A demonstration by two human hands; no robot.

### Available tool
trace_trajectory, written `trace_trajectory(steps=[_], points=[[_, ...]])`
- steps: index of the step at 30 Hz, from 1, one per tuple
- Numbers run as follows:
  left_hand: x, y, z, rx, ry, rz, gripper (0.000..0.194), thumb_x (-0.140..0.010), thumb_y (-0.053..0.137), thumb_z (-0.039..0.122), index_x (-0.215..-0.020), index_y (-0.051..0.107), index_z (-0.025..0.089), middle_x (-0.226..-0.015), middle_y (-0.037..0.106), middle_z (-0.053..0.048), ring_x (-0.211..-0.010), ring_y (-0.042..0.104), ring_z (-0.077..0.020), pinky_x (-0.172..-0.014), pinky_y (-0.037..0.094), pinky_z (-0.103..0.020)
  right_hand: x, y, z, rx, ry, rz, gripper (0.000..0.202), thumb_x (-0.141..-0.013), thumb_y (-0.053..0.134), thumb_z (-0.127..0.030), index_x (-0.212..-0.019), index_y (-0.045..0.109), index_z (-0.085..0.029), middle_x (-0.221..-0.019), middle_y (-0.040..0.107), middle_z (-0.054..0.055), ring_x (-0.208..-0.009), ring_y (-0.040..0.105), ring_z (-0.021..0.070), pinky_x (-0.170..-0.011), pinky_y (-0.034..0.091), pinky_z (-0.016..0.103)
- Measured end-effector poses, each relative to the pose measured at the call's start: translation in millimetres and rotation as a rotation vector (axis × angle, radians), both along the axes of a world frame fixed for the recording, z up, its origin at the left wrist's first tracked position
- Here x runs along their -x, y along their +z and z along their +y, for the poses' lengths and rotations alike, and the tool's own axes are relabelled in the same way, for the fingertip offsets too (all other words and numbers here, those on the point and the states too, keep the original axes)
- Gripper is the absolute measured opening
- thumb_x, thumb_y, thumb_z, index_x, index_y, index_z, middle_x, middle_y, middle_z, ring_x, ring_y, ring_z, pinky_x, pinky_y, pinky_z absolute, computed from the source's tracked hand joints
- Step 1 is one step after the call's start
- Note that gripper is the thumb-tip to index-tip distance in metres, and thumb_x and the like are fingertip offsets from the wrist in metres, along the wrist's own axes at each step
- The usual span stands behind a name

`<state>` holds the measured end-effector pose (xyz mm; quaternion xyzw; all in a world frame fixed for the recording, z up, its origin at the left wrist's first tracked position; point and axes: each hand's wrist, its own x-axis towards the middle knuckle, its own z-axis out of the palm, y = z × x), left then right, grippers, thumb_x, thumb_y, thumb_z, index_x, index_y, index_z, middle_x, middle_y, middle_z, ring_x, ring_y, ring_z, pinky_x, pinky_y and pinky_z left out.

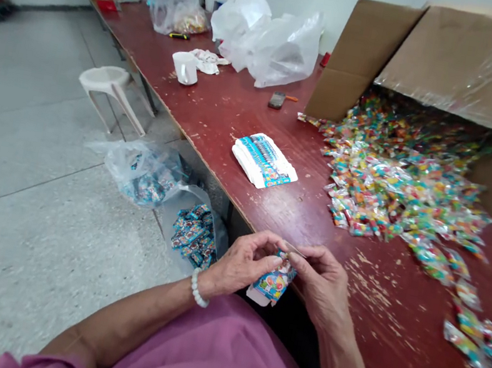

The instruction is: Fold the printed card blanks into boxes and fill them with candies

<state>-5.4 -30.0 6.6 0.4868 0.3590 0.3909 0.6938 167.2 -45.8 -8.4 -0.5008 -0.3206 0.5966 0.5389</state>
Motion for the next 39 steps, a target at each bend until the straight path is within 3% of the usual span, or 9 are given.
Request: trace_trajectory(steps=[4,7,9,16,20,22,25,29,39], points=[[-1,1.6,-4,0.158,0.009,-0.082,0.048,-0.080,0.076,0.037,-0.117,0.051,0.022,-0.094,0.065,-0.002,-0.076,0.064,-0.0127,-0.071,0.051,-0.025,9,2.0,3,-0.079,-0.072,-0.091,0.028,-0.067,0.089,-0.033,-0.078,0.069,-0.019,-0.071,0.069,0.000,-0.060,0.062,0.0133,-0.055,0.052,0.024],[-2,1.6,-7,0.287,-0.079,-0.086,0.045,-0.086,0.066,0.049,-0.117,0.052,0.019,-0.091,0.063,-0.003,-0.065,0.062,-0.0115,-0.060,0.053,-0.025,19,7.0,5,-0.123,-0.059,-0.125,0.043,-0.069,0.087,-0.034,-0.104,0.065,-0.023,-0.072,0.066,-0.003,-0.058,0.059,0.0125,-0.048,0.048,0.021],[-2,1.5,-7,0.293,-0.027,-0.066,0.043,-0.088,0.063,0.051,-0.116,0.052,0.019,-0.088,0.061,-0.002,-0.060,0.059,-0.0104,-0.055,0.053,-0.025,25,8.2,4,-0.151,-0.099,-0.095,0.052,-0.068,0.088,-0.033,-0.110,0.060,-0.026,-0.083,0.068,-0.002,-0.066,0.062,0.0135,-0.053,0.050,0.021],[0,3.1,-5,0.257,0.002,-0.019,0.039,-0.090,0.062,0.047,-0.115,0.051,0.020,-0.088,0.058,0.000,-0.061,0.058,-0.0089,-0.056,0.053,-0.023,22,1.3,-3,-0.159,-0.017,-0.133,0.020,-0.081,0.078,-0.037,-0.092,0.071,-0.021,-0.086,0.071,0.001,-0.077,0.064,0.0153,-0.071,0.052,0.027],[1,4.7,-7,0.196,-0.009,-0.005,0.035,-0.091,0.063,0.044,-0.115,0.055,0.019,-0.091,0.057,0.000,-0.069,0.055,-0.0077,-0.060,0.050,-0.019,14,6.4,1,-0.168,0.017,-0.114,0.023,-0.074,0.083,-0.039,-0.077,0.072,-0.019,-0.089,0.072,0.003,-0.078,0.065,0.0166,-0.070,0.054,0.028],[2,6.1,-8,0.191,-0.026,0.002,0.038,-0.089,0.065,0.046,-0.116,0.056,0.019,-0.091,0.057,0.000,-0.069,0.054,-0.0075,-0.061,0.049,-0.018,13,9.7,4,-0.158,-0.015,-0.082,0.030,-0.068,0.088,-0.038,-0.084,0.071,-0.020,-0.082,0.070,0.001,-0.072,0.064,0.0153,-0.065,0.054,0.026],[2,7.1,-8,0.284,-0.066,-0.021,0.048,-0.086,0.067,0.053,-0.120,0.056,0.021,-0.090,0.060,0.000,-0.064,0.056,-0.0085,-0.057,0.051,-0.021,12,11.0,5,-0.144,-0.002,-0.059,0.041,-0.066,0.089,-0.038,-0.098,0.069,-0.022,-0.076,0.068,-0.002,-0.064,0.061,0.0129,-0.056,0.053,0.022],[0,5.3,-7,0.458,-0.056,-0.073,0.058,-0.086,0.051,0.071,-0.111,0.061,0.019,-0.082,0.066,-0.004,-0.059,0.061,-0.0123,-0.051,0.051,-0.023,11,8.1,2,-0.166,0.154,-0.102,0.025,-0.080,0.079,-0.040,-0.090,0.070,-0.019,-0.073,0.067,0.000,-0.054,0.056,0.0097,-0.051,0.048,0.022],[-4,10.1,-9,0.559,0.018,-0.028,0.059,-0.082,0.053,0.075,-0.109,0.058,0.023,-0.066,0.065,0.000,-0.043,0.057,-0.0125,-0.040,0.046,-0.022,11,8.9,-1,-0.353,0.214,-0.123,0.013,-0.086,0.073,-0.033,-0.082,0.068,-0.022,-0.088,0.059,0.001,-0.062,0.060,0.0127,-0.050,0.053,0.025]])
